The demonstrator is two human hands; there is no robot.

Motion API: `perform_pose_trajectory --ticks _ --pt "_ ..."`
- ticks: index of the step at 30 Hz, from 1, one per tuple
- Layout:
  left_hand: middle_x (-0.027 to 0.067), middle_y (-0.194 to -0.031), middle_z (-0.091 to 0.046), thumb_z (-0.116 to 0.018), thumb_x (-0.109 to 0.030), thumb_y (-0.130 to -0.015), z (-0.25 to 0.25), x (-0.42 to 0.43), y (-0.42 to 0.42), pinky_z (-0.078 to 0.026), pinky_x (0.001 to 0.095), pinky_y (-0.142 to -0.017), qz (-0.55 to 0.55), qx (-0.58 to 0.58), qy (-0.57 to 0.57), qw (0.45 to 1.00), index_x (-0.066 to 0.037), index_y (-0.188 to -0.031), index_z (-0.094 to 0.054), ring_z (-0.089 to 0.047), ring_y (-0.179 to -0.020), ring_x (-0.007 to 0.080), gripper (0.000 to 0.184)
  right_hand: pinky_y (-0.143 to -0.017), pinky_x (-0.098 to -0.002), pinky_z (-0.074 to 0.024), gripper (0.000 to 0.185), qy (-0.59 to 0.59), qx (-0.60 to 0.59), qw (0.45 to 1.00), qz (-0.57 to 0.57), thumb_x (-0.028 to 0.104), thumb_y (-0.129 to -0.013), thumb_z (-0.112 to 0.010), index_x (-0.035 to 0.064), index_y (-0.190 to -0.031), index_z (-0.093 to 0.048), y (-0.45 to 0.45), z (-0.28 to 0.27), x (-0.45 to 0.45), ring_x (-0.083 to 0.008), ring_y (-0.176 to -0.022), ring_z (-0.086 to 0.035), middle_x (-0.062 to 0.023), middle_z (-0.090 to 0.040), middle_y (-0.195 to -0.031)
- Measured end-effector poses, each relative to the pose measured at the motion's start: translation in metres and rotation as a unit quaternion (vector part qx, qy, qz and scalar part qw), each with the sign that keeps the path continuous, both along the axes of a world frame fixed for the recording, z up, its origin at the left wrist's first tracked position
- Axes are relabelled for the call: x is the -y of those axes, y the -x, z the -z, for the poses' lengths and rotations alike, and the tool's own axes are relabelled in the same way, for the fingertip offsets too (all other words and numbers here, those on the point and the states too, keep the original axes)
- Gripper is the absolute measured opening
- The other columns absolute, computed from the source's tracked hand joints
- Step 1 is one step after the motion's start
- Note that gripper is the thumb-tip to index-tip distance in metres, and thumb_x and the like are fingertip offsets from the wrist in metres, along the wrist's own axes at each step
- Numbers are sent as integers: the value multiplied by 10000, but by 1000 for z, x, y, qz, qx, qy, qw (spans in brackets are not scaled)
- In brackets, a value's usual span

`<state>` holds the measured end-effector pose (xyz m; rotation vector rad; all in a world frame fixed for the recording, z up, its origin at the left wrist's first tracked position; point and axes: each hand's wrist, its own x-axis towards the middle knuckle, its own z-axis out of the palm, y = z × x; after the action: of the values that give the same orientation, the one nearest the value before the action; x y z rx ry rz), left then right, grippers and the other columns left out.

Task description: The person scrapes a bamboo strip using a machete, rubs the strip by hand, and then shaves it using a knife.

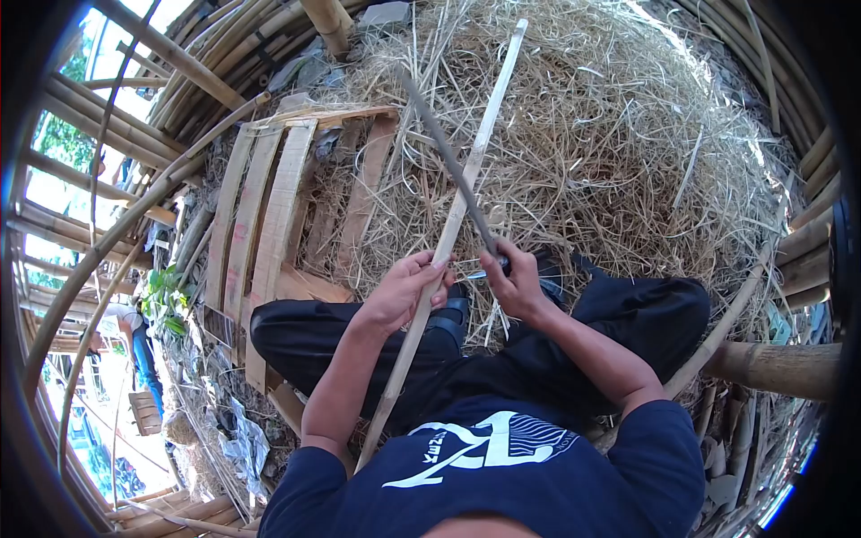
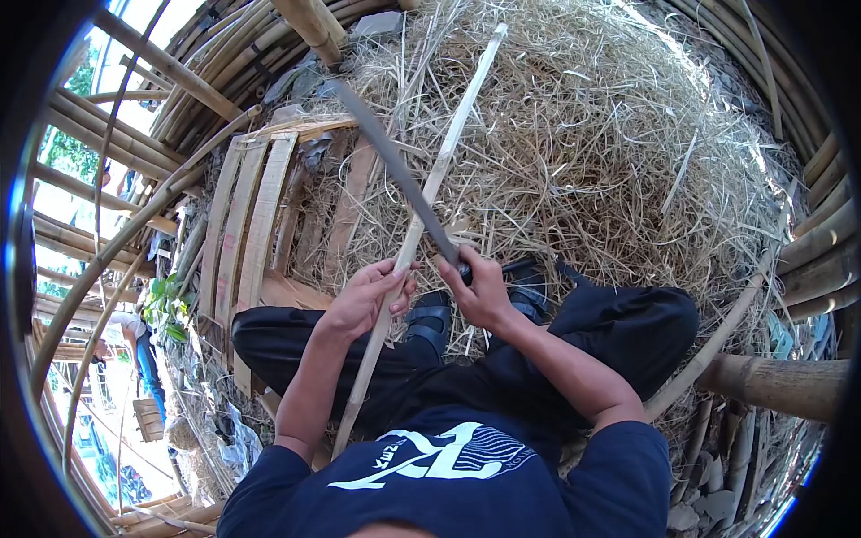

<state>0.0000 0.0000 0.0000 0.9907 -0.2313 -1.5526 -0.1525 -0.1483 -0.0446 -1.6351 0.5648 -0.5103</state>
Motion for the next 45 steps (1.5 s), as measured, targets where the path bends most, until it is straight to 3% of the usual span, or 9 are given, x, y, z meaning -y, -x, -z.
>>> perform_pose_trajectory --ticks 2,7,11,13,21,27,32,39,45 --pt "59 -865 -568 -435 -199 -1007 -15 0 2 -476 237 -602 -3 148 -19 989 -93 -1379 -331 -554 -624 117 401 -506 -398 -431 365 90 -8 995 -37 353 -887 -633 -6 -859 -572 -3 -3 -5 -287 -538 -617 -190 -551 -577" --pt "28 -757 -490 -375 -232 -1027 -35 -1 15 -372 197 -427 1 104 -26 994 -100 -1360 -343 -411 -453 77 360 -504 -405 -426 413 129 -60 988 -51 389 -898 -606 -17 -836 -561 -1 -6 3 -361 -524 -568 -191 -541 -558" --pt "4 -673 -397 -324 -265 -1039 -25 5 17 -256 167 -338 -40 136 -56 988 -106 -1251 -406 -287 -383 41 277 -485 -347 -418 396 113 -101 988 -43 376 -935 -557 -17 -902 -597 -3 0 10 -215 -478 -575 -137 -531 -526" --pt "0 -653 -387 -317 -275 -1040 -31 10 19 -234 169 -325 -40 139 -59 988 -107 -1166 -430 -259 -371 36 239 -494 -424 -410 416 86 -81 992 -44 403 -920 -569 -3 -829 -582 -2 -4 12 -364 -518 -562 -207 -529 -554" --pt "-33 -609 -316 -328 -289 -1036 -45 1 25 -193 169 -302 -36 64 -50 996 -117 -1125 -441 -221 -357 19 224 -502 -429 -462 433 340 -33 938 -54 462 -903 -553 37 -828 -586 -5 0 53 -340 -510 -592 -157 -550 -535" --pt "-35 -605 -308 -350 -298 -1031 -47 -2 20 -187 167 -297 -23 40 -37 998 -114 -1128 -447 -211 -353 13 229 -487 -368 -443 413 163 -47 985 -8 431 -923 -535 40 -848 -642 -6 -2 70 -258 -467 -580 -115 -574 -537" --pt "-37 -605 -312 -357 -301 -1030 -46 8 17 -177 165 -297 -33 57 -45 997 -108 -1117 -446 -209 -353 12 230 -510 -417 -455 422 349 -53 931 -95 489 -861 -591 72 -871 -660 2 1 47 -309 -490 -594 -127 -557 -517" --pt "-40 -616 -309 -344 -297 -1032 -45 -10 26 -180 164 -302 -12 63 -81 995 -103 -1112 -441 -200 -361 10 231 -503 -352 -453 472 195 -137 971 27 485 -917 -527 41 -840 -667 -10 8 91 -232 -478 -587 -93 -588 -544" --pt "-39 -614 -310 -341 -292 -1033 -40 -1 23 -185 170 -306 -10 84 -73 994 -105 -1108 -437 -209 -369 19 223 -545 -420 -463 472 270 -68 958 -70 527 -836 -600 60 -777 -640 0 13 68 -358 -551 -592 -164 -562 -548"
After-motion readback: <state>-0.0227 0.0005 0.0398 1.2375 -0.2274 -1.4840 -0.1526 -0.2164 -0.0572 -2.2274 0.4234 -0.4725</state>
